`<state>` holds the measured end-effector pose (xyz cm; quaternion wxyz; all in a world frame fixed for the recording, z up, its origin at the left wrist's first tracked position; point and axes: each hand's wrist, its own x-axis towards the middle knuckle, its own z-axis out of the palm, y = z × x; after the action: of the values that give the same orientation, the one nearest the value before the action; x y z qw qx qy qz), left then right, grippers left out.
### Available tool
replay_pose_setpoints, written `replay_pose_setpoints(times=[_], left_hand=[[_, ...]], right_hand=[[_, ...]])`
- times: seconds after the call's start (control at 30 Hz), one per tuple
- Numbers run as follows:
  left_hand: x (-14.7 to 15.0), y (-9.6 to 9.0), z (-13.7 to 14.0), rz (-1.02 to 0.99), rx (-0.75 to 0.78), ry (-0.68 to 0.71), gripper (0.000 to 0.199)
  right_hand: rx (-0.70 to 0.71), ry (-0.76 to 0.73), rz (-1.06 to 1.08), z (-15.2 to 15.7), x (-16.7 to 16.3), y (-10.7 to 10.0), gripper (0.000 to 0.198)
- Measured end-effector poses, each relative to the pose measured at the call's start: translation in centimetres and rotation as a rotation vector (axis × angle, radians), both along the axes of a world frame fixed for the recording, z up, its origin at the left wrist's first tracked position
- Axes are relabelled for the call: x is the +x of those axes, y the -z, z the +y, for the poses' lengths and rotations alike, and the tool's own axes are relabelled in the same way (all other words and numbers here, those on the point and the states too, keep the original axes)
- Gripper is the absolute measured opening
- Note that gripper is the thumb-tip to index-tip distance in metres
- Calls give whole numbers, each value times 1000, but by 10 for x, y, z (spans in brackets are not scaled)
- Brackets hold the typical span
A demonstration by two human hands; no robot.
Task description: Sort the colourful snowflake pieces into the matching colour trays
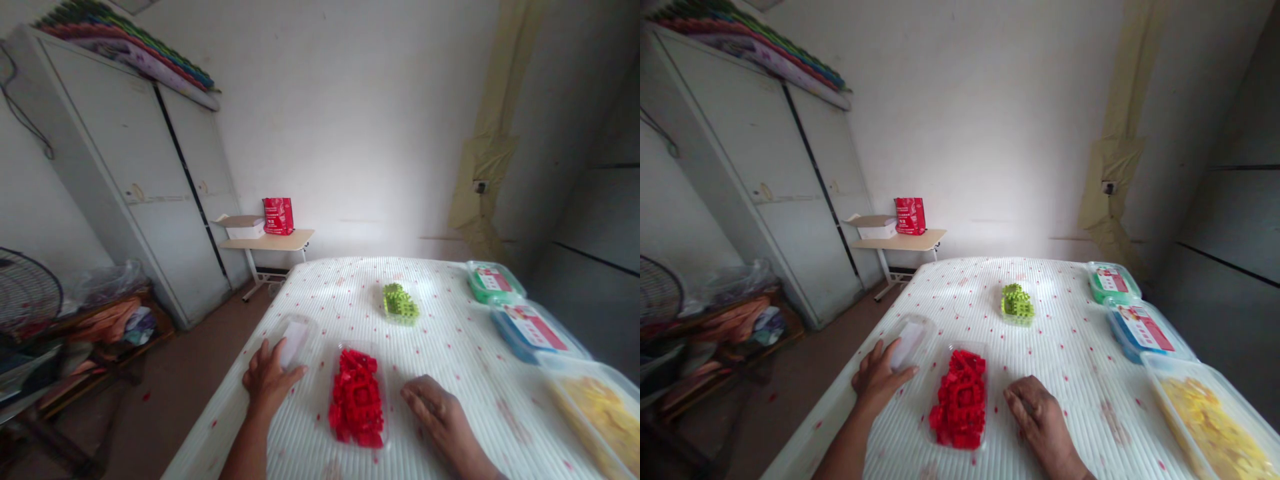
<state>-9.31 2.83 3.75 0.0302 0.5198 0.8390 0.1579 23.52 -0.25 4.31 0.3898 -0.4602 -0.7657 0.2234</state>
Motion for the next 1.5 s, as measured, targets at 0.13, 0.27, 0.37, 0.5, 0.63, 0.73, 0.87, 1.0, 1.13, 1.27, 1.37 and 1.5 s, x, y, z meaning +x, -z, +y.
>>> replay_pose_setpoints(times=[0.13, 0.27, 0.37, 0.5, 0.63, 0.73, 0.87, 1.0, 1.13, 1.27, 1.37, 1.5], left_hand=[[0, 0, 0, -12, 20, -1, 69], [1, -2, 0, -22, 54, -9, 63], [2, -5, 0, -34, 77, -20, 54], [4, -10, -2, -49, 123, -4, 47], [5, -14, -4, -78, 192, 10, 45], [6, -13, -6, -63, 264, 21, 43], [6, -10, -7, 30, 394, 38, 40], [3, -9, -9, 142, 498, 27, 39], [-4, -11, -10, 192, 608, -49, 39], [-15, -17, -12, 183, 782, -123, 39], [-16, -25, -16, 96, 936, -137, 43], [3, -40, -27, -320, 949, -161, 50]], right_hand=[[-27, -9, -24, 0, -1, 1, 34], [-43, -7, -46, 0, -2, 1, 34], [-52, -7, -50, -1, -2, 1, 35], [-61, 2, -45, -2, -2, 1, 35], [-61, 18, -50, -1, -2, 2, 35], [-54, 19, -58, 1, -2, 2, 35], [-49, 7, -64, 1, -3, 2, 35], [-40, 5, -66, 0, -3, 1, 36], [-37, -1, -63, 0, -3, 0, 36], [-39, 4, -57, -1, -4, -2, 36], [-45, 23, -21, 1, -1, -1, 34], [-38, 86, 76, 10, 3, -4, 29]])
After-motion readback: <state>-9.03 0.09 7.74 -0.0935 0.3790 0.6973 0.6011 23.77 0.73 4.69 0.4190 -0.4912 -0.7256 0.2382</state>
